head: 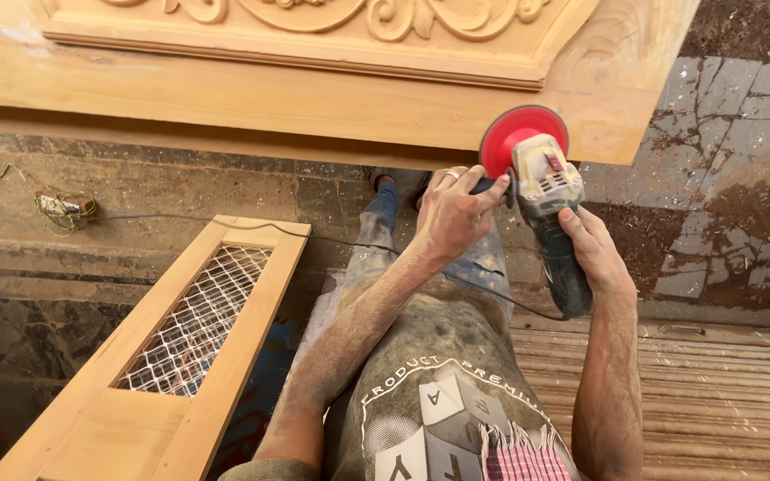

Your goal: The person uses a handheld power sander to smooth the surface of a large, carved wooden panel. They move the sander across the flat areas and along the edges of the intricate carvings, generating wood dust as they work.

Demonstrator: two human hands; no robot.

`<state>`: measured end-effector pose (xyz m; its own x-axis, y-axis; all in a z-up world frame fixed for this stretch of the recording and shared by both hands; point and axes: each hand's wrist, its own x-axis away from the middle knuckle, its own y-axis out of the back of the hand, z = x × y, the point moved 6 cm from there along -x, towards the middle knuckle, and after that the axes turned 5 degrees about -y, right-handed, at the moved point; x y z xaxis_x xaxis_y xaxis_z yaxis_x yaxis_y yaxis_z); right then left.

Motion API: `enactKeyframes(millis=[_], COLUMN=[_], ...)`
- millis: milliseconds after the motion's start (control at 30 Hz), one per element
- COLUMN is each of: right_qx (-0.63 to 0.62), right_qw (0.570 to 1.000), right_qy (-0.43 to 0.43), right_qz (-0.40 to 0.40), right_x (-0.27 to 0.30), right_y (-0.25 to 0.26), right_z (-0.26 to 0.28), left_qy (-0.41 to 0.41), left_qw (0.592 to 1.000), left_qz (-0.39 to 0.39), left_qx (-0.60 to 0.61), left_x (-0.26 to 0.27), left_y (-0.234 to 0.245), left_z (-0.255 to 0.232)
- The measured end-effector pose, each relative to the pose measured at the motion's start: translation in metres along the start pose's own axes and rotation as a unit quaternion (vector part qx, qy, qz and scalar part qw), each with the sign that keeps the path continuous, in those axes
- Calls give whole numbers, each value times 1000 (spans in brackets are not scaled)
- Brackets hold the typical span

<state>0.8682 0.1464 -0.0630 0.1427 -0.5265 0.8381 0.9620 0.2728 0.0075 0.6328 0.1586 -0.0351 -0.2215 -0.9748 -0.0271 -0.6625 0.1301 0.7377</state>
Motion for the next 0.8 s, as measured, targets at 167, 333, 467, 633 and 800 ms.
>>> enactKeyframes(millis=[167, 333, 467, 633, 800], right_qx=[-73, -91, -75, -78, -58], right_qw=[996, 993, 994, 995, 997], right_qy=[37, 52, 26, 54, 41], right_qz=[-45, -52, -70, -41, -37], right_x=[7, 5, -8, -23, -32], right_y=[39, 65, 80, 77, 76], right_z=[-1, 9, 24, 48, 42], left_qy=[-56, -98, -109, -91, -79], left_qw=[998, 994, 994, 996, 996], left_qz=[31, 46, -6, -19, -35], left_qx=[25, -16, -6, -2, -13], left_x=[-49, -93, -106, -116, -108], left_y=[-27, -41, -42, -28, -24], left_z=[-36, -45, -48, -43, -38])
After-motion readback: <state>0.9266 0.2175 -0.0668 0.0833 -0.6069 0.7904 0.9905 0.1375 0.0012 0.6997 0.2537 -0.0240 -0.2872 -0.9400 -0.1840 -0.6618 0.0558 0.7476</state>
